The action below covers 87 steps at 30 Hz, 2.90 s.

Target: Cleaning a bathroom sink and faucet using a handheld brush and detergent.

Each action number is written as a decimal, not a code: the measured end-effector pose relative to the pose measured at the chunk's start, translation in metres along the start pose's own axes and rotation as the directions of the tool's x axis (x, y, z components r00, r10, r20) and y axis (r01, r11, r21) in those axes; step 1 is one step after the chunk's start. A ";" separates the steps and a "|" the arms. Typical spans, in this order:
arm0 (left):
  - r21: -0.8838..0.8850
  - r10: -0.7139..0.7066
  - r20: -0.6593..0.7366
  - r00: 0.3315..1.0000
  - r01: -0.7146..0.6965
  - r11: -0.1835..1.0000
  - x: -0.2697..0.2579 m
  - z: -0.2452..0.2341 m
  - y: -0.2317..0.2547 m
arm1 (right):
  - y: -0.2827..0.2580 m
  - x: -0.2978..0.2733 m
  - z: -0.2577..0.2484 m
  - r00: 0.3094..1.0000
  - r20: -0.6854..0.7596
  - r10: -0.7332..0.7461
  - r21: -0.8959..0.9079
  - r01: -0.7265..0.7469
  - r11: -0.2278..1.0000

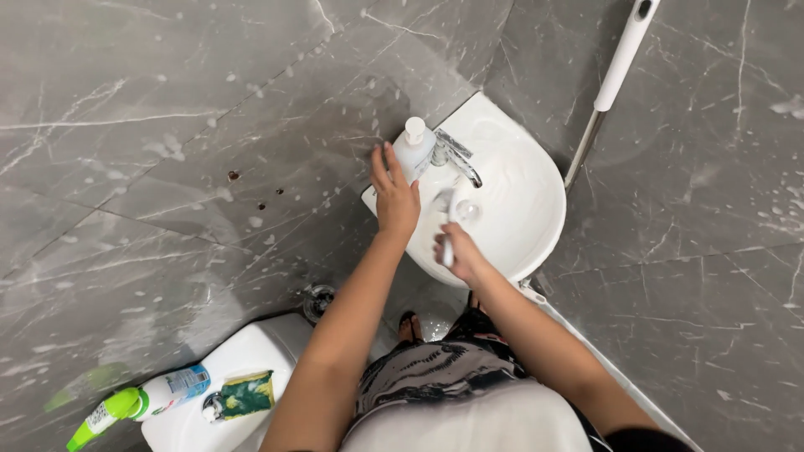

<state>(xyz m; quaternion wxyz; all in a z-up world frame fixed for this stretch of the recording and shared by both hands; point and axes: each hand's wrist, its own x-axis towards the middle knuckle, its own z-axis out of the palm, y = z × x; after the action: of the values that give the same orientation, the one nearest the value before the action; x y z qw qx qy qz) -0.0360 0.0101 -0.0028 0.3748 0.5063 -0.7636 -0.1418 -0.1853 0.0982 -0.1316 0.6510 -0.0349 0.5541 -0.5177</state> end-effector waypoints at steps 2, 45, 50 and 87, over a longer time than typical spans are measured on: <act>-0.010 0.006 -0.028 1.000 -0.006 1.000 -0.010 -0.021 0.000 | 0.011 0.054 0.023 0.992 -0.029 -0.125 0.192 0.128 0.973; -0.144 -0.324 0.076 0.943 0.331 0.932 -0.133 -0.080 -0.057 | 0.014 0.162 -0.061 0.982 -0.081 0.169 -0.243 -0.183 0.952; -0.114 -0.384 0.091 0.919 0.392 0.913 -0.133 -0.078 -0.072 | 0.003 0.108 -0.070 0.969 -0.022 0.245 -0.805 -0.163 0.571; -0.183 -0.342 0.163 0.926 0.369 0.911 -0.172 -0.042 -0.063 | -0.046 -0.075 -0.106 0.990 0.015 0.137 -0.900 0.073 -0.430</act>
<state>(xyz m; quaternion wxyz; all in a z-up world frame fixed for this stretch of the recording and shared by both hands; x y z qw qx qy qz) 0.0716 0.1404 -0.0859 0.3445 0.5843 -0.6617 -0.3195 -0.2836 0.1864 -0.0922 0.3659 -0.5841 0.6917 0.2154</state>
